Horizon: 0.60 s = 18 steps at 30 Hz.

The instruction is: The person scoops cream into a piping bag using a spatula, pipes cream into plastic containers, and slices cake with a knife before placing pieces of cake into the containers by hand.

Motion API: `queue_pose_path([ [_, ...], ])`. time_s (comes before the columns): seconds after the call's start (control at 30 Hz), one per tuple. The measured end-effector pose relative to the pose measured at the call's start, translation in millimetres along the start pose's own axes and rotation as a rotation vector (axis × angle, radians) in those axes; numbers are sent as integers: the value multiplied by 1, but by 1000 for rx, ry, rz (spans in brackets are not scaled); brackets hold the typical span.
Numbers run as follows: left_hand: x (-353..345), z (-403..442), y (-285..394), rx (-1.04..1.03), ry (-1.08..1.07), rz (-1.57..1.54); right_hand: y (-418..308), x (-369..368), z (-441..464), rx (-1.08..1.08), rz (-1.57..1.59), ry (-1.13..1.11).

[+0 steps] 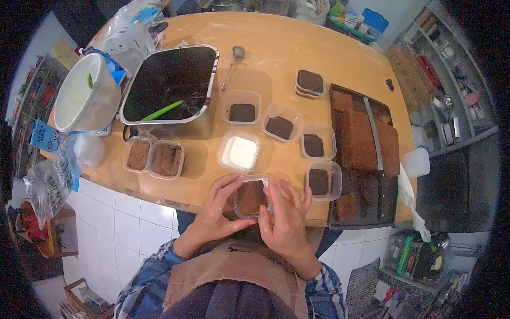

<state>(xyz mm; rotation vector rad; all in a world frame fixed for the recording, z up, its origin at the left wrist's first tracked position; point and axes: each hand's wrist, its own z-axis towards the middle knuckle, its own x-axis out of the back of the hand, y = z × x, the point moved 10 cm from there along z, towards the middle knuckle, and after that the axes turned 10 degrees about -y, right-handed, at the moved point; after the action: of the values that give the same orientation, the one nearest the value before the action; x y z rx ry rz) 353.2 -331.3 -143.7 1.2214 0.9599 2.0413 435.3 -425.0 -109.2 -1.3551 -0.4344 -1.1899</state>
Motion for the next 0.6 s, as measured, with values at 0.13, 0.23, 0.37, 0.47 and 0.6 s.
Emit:
queue_pose_path([
  [0.13,-1,-2,-4,3,-1,-15,6,-5,-3,-3,158,6],
  [0.23,-1,-3,-4,0,-2,-14,7,-10,-5,-6,175,-2],
  [0.37,-2,-3,-3,-16,-1,-16,8,-10,-5,-22,134,-22],
  [0.47,0,-1,0,1,1,-7,9,-9,-8,-16,145,-4],
  [0.6,-5,-2,-1,-18,8,18,11,-9,-9,-38,121,-16],
])
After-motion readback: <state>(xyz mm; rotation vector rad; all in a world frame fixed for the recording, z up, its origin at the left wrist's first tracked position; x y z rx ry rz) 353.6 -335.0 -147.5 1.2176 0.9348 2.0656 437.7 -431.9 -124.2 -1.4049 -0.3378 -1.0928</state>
